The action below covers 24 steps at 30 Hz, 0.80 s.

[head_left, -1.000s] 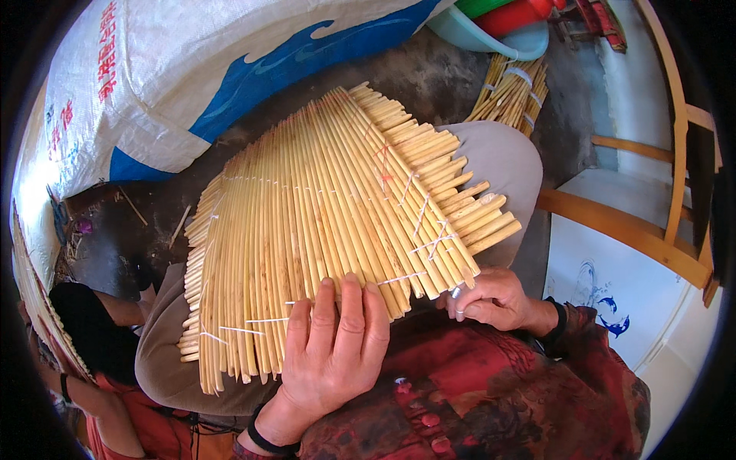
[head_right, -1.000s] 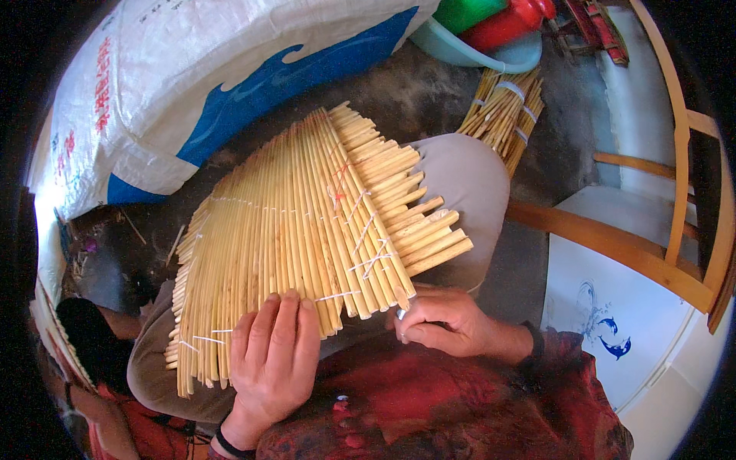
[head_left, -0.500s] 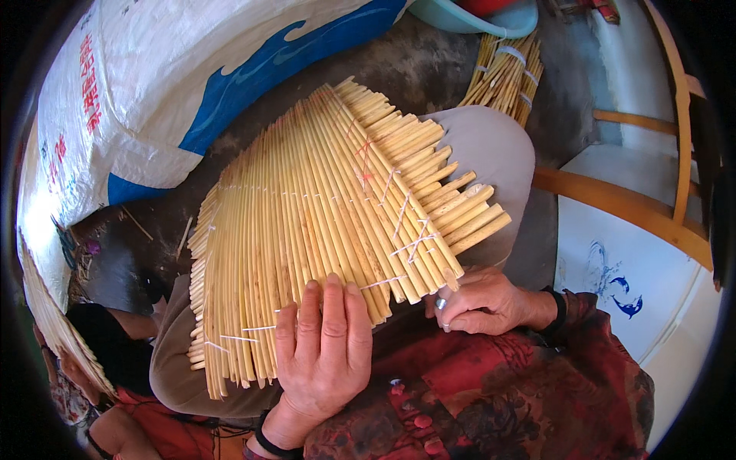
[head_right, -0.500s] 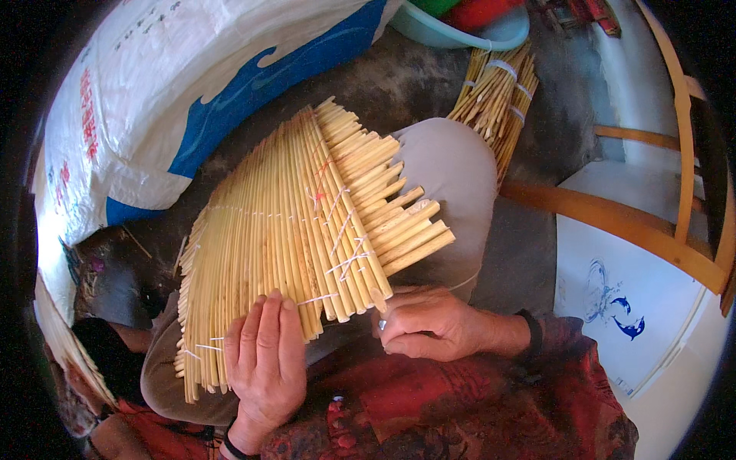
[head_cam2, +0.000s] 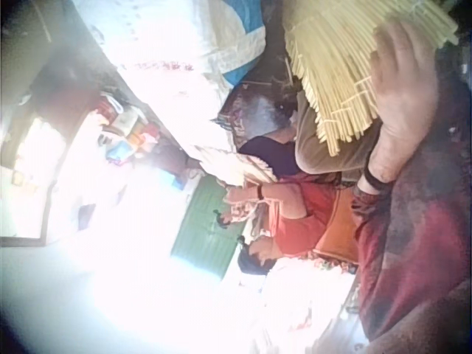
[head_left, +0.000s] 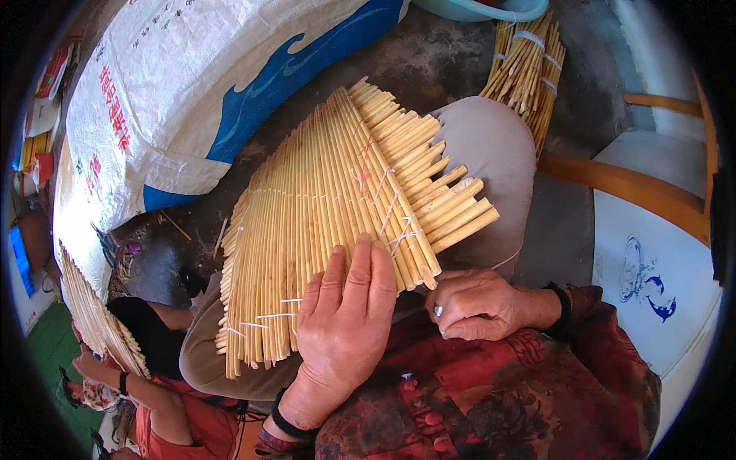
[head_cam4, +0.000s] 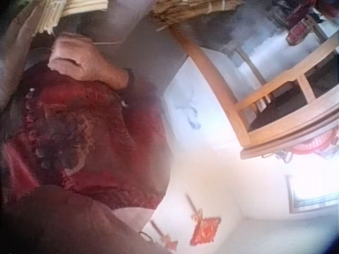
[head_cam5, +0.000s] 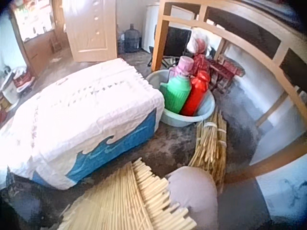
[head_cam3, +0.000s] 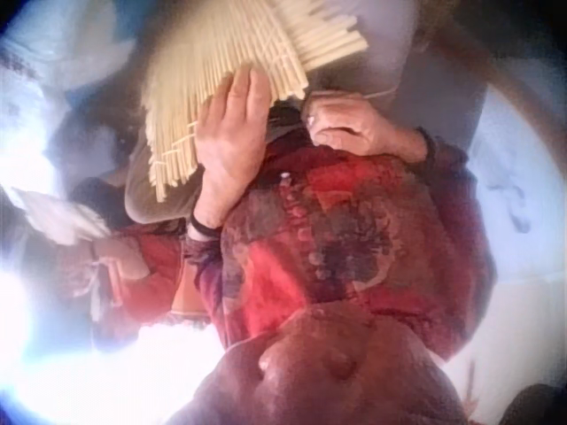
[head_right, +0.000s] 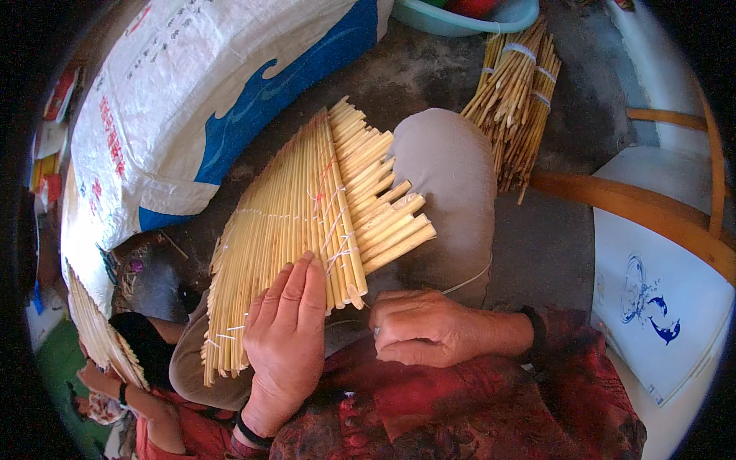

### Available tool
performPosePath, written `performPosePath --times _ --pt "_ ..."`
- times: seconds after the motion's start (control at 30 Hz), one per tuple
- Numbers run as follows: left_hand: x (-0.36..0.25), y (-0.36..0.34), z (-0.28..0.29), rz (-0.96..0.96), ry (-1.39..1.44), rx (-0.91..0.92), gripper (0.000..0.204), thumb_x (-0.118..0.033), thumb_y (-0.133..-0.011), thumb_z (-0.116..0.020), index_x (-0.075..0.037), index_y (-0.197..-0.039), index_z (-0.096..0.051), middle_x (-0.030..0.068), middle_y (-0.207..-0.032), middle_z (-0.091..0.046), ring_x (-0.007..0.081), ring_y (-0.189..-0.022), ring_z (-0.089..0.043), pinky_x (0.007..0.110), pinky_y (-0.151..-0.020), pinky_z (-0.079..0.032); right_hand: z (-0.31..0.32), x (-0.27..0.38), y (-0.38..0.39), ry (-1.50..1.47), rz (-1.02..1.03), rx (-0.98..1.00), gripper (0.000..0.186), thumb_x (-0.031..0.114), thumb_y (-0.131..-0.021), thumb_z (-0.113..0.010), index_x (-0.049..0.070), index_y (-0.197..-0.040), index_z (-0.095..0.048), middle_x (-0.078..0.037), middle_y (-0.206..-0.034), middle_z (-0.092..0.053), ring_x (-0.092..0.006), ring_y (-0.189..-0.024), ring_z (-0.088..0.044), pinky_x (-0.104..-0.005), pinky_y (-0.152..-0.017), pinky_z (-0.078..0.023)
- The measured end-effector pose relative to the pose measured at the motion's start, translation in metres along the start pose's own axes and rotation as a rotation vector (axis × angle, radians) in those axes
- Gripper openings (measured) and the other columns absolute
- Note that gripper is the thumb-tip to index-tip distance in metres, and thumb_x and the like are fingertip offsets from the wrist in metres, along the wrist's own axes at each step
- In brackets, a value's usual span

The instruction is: The person weaves a bamboo mat by threading a cord through multiple wooden slats, aligning them together and securing the edges by hand.

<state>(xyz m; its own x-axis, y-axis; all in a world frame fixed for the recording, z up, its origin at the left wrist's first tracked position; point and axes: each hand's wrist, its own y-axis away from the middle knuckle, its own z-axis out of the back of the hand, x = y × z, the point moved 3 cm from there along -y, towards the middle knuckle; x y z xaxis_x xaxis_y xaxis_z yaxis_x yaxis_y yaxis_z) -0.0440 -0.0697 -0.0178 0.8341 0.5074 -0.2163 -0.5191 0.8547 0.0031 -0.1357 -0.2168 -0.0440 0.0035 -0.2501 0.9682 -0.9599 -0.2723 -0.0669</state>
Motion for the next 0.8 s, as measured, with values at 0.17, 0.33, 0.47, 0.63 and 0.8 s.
performPosePath --times 0.17,0.33,0.47,0.63,0.8 --pt "-0.002 0.002 0.000 0.016 0.021 -0.009 0.030 -0.011 -0.082 -0.055 -0.002 -0.110 -0.059 0.0102 -0.110 -0.063 0.0262 -0.090 -0.065 0.033 -0.072 -0.051 -0.002 0.004 0.010 -0.034 0.024 -0.022 0.011 0.008 -0.088 -0.060 -0.001 -0.083 -0.056 -0.012 -0.078 -0.052 -0.0313 -0.077 -0.053 -0.0392 -0.069 -0.043" --pt "-0.004 0.003 -0.002 0.030 0.023 -0.054 0.030 -0.010 -0.081 -0.055 -0.002 -0.110 -0.059 0.0115 -0.110 -0.063 0.0267 -0.090 -0.065 0.033 -0.072 -0.051 -0.004 0.006 0.012 0.097 0.083 0.000 0.016 0.011 -0.088 -0.061 -0.001 -0.081 -0.055 -0.013 -0.081 -0.054 -0.0297 -0.080 -0.054 -0.0384 -0.069 -0.044" --pt "0.002 -0.003 0.000 0.028 0.065 -0.080 0.033 -0.011 -0.081 -0.056 -0.002 -0.112 -0.057 0.0128 -0.107 -0.064 0.0272 -0.087 -0.065 0.035 -0.071 -0.051 0.005 0.012 0.016 0.179 0.094 -0.165 0.013 0.011 -0.088 -0.061 0.000 -0.082 -0.058 -0.013 -0.092 -0.060 -0.0259 -0.093 -0.059 -0.0361 -0.077 -0.048" --pt "0.020 -0.008 0.032 0.163 0.132 -0.209 0.032 -0.011 -0.077 -0.068 -0.007 -0.108 -0.057 0.0149 -0.092 -0.065 0.0330 -0.074 -0.062 0.038 -0.065 -0.050 0.024 0.032 0.028 0.137 0.091 -0.419 0.009 0.007 -0.090 -0.058 -0.002 -0.088 -0.061 -0.011 -0.090 -0.060 -0.0163 -0.084 -0.060 -0.0300 -0.071 -0.050" --pt "0.051 -0.011 0.049 0.212 0.186 -0.248 0.028 -0.017 -0.079 -0.066 -0.007 -0.104 -0.056 0.0156 -0.086 -0.063 0.0357 -0.073 -0.061 0.044 -0.062 -0.049 0.052 0.055 0.071 0.414 -0.166 -0.422 0.007 0.008 -0.085 -0.064 0.001 -0.086 -0.065 -0.003 -0.071 -0.056 -0.0099 -0.061 -0.054 -0.0247 -0.053 -0.042"
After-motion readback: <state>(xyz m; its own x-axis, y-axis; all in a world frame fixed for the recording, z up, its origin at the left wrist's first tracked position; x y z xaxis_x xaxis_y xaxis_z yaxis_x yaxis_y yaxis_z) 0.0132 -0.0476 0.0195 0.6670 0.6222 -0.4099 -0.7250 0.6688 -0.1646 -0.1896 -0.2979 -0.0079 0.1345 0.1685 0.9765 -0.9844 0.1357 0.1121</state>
